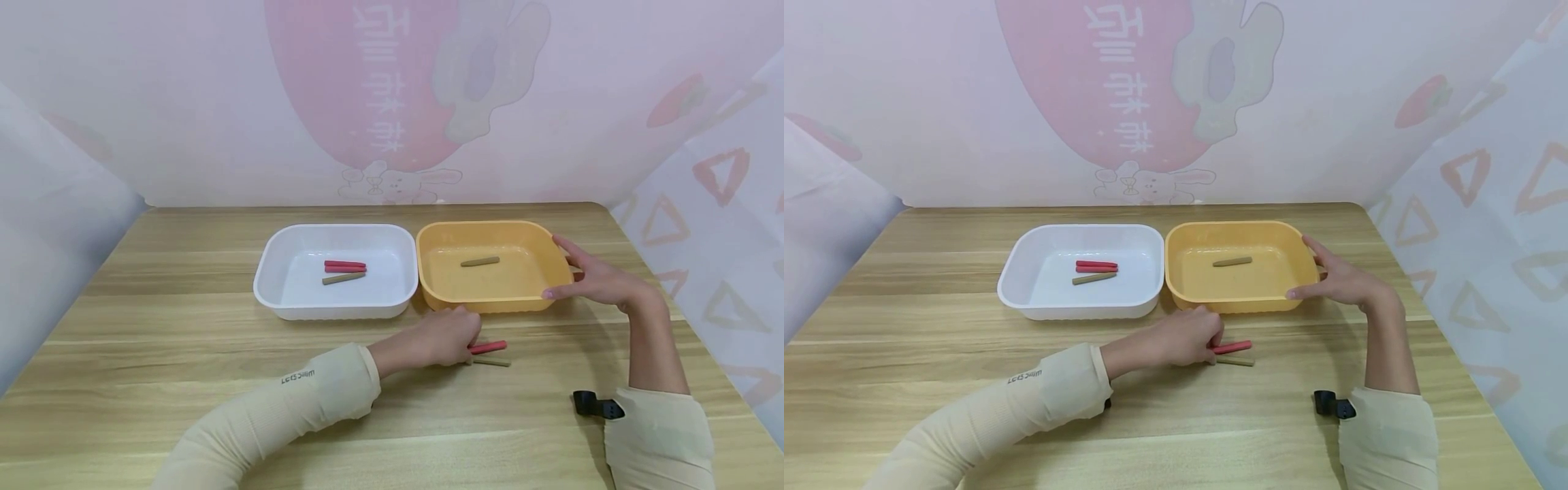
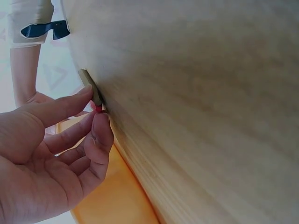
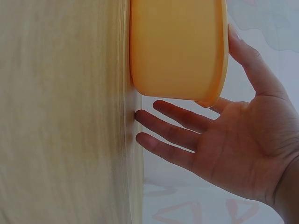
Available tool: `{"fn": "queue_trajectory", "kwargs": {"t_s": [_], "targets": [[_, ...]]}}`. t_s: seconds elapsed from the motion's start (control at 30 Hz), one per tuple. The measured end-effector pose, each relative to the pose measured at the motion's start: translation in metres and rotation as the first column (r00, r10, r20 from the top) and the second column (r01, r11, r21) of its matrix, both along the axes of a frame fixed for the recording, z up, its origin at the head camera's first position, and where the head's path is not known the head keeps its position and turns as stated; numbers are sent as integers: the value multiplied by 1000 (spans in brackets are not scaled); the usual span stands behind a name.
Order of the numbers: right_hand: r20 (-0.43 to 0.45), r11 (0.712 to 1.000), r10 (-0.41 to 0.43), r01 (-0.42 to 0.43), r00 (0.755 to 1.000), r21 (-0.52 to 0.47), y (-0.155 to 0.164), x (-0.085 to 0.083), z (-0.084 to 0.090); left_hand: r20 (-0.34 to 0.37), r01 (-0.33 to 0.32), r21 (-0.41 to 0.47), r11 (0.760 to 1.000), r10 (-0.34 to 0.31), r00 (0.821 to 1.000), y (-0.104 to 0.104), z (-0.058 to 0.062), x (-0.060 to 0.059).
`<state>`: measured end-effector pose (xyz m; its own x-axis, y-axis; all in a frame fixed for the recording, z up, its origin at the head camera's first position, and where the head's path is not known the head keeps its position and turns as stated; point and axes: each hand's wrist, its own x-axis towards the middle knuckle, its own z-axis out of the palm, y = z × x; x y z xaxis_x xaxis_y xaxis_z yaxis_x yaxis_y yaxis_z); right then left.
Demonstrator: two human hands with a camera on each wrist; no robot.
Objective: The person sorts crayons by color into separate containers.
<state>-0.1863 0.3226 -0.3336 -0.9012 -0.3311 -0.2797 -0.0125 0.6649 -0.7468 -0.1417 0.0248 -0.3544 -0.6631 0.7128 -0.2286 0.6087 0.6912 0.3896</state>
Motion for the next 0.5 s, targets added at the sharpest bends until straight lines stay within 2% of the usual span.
{"fn": "queue_trajectory", "kwargs": {"t_s": [0.5], "targets": [[3, 1000, 4, -4, 1000, 5, 1, 0, -1, 65, -15, 41, 999, 12, 998, 2, 0, 0]]}}
